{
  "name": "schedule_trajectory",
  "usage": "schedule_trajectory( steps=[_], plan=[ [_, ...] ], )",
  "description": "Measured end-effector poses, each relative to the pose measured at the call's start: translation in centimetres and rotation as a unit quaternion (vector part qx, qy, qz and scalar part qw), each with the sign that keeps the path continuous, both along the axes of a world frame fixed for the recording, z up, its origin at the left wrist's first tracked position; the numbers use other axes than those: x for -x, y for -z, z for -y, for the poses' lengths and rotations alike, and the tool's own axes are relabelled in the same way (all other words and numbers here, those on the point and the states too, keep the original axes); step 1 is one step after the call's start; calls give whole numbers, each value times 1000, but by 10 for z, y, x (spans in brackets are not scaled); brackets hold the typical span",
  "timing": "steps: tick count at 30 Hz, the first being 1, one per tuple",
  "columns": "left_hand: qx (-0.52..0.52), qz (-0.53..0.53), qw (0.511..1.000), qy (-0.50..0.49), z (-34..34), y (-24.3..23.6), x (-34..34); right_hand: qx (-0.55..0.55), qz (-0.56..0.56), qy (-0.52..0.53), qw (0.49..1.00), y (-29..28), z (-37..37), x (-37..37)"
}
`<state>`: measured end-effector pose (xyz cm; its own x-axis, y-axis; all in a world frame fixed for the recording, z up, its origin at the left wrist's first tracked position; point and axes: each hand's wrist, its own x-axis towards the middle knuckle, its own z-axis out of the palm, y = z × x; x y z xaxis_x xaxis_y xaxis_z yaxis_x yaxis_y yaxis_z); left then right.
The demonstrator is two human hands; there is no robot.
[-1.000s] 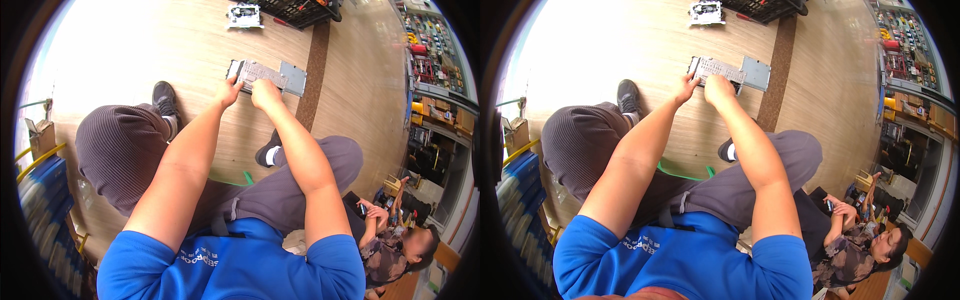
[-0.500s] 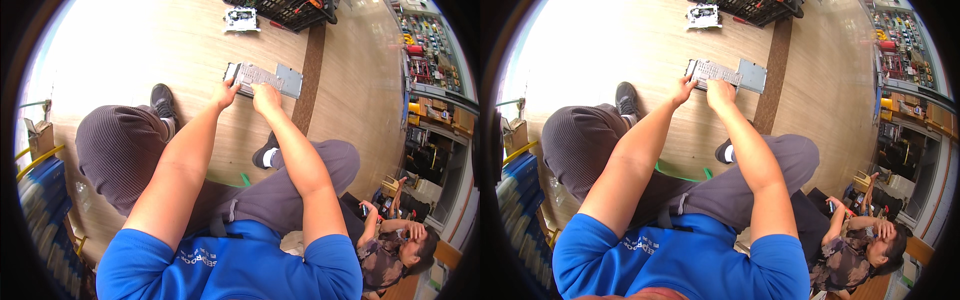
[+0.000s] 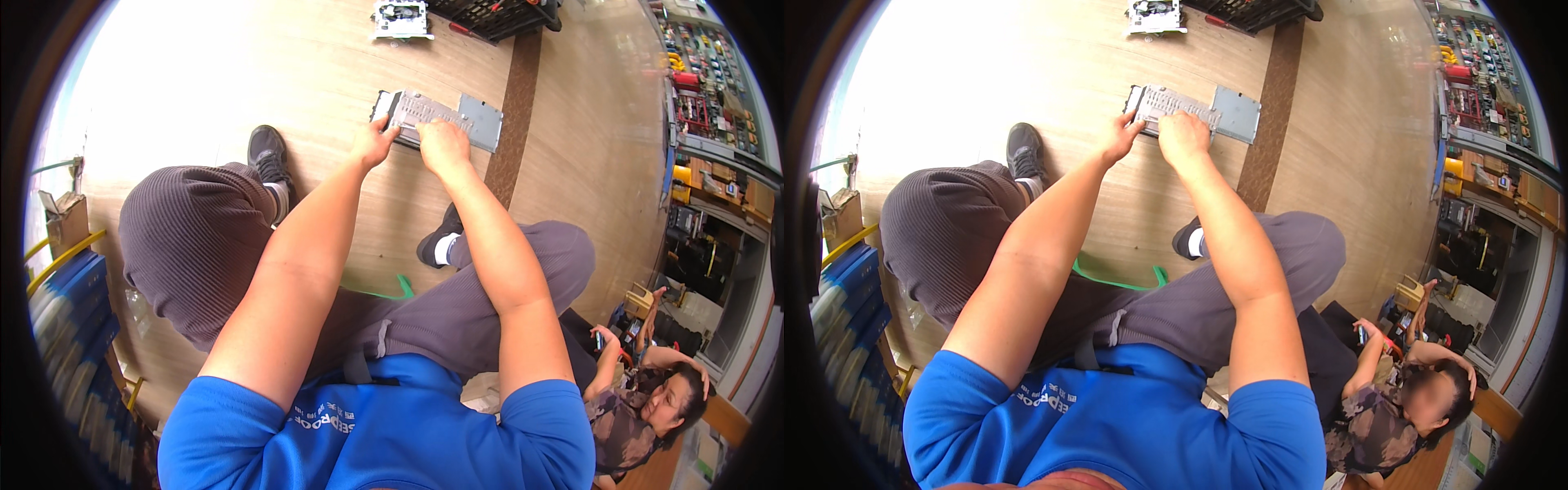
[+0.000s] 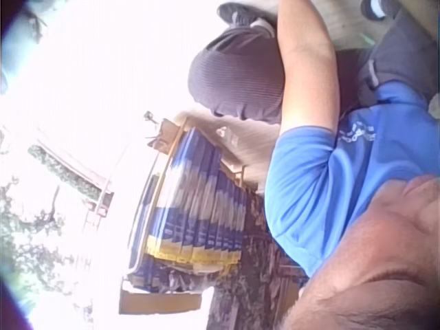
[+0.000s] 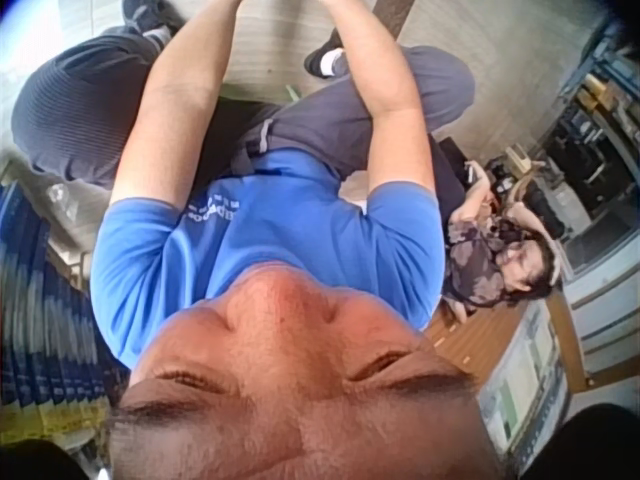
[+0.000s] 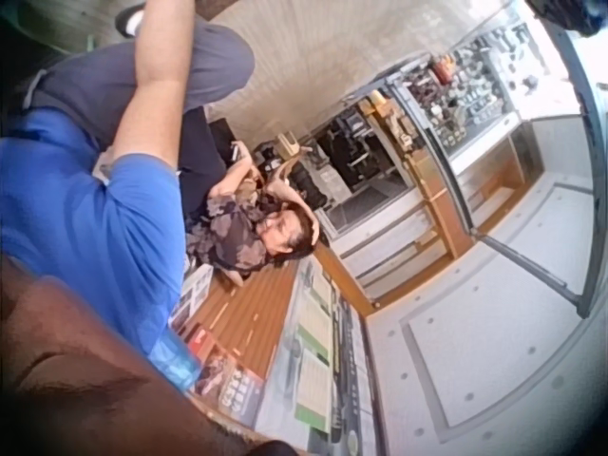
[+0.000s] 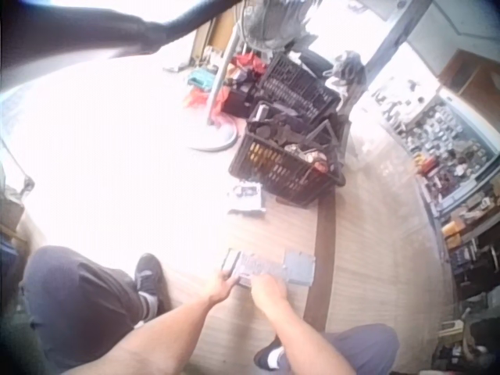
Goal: The person assembles an electronic device by placing a circuit board into a metal housing and then fitting a metal cover onto the top.
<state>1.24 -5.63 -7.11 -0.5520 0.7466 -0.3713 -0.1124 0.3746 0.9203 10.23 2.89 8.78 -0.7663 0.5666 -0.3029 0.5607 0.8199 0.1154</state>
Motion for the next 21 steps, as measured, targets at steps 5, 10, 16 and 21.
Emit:
schedule_trajectory(
  steps=[5, 10, 16, 21],
  plan=[
    [9, -6, 1000, 6, 2, -8, 2, -23, 16, -30, 999, -5, 0, 6],
    [13, -2, 1000, 0, 4, -14, 2, -31, 8, -36, 999, -5, -1, 8],
    [27, -3, 1000, 14, 5, -28, 4, -24, 16, -33, 999, -4, -6, 6],
    [35, -5, 999, 19, 7, -38, 6, -19, 13, -48, 999, -7, -6, 7]
  ],
)
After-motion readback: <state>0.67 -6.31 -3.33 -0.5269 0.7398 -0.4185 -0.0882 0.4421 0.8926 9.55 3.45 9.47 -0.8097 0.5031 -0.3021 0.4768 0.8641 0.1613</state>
